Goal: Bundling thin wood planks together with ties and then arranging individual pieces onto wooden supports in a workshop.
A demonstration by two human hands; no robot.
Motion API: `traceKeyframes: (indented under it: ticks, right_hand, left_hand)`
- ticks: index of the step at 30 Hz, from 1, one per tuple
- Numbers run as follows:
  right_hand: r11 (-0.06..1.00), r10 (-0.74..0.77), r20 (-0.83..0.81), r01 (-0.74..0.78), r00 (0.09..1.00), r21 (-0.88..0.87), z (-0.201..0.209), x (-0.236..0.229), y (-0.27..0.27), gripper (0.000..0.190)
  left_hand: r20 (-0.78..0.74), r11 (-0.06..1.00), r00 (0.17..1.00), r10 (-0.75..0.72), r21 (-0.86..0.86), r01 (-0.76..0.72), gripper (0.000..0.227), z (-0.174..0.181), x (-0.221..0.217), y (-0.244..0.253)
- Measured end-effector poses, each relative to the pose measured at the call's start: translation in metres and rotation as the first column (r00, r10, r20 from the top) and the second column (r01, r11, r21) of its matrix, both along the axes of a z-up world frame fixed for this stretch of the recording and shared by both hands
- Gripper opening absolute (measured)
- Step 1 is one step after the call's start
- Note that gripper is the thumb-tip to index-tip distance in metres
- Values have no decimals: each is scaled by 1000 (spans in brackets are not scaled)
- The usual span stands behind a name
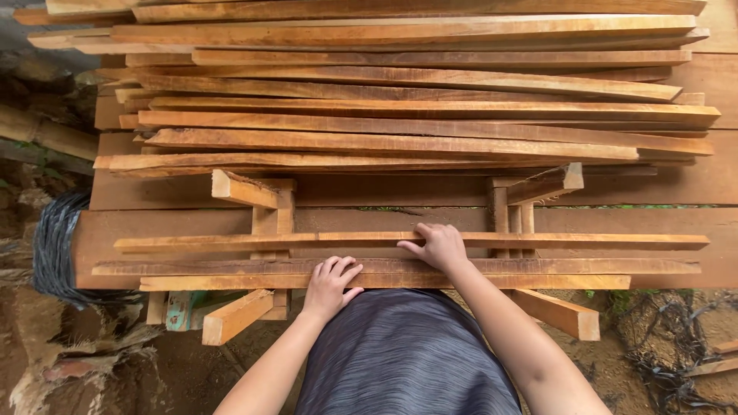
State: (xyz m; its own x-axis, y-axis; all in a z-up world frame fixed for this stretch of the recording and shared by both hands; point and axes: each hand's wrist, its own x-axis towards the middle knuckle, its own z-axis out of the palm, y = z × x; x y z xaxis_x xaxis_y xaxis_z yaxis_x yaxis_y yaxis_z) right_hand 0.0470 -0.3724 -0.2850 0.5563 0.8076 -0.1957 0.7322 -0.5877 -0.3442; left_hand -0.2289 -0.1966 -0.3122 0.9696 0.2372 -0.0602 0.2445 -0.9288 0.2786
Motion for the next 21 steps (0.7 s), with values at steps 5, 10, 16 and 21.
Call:
traceKeyframes:
  ticks: [5, 10, 16, 21]
  right_hand:
    - [979, 14, 152, -45, 988, 201, -2, -16, -6, 43]
    - [981, 10, 177, -44, 984, 187, -4, -32, -16, 49]
    - [997, 65, 0, -65, 998, 29, 13, -28, -3, 46]
    - [964, 86, -251, -144, 964, -225, 28, -12, 10, 62]
  left_hand:
    - [4, 1000, 1000, -6, 0, 6, 55, 8, 3, -1]
    - [-5, 1000, 1000, 7, 8, -7, 56, 8, 1, -3]
    - [5, 1000, 1000, -3, 14, 3, 54, 9, 1, -3]
    - [16, 1000, 1000, -8, 17, 7, 53, 11, 1, -4]
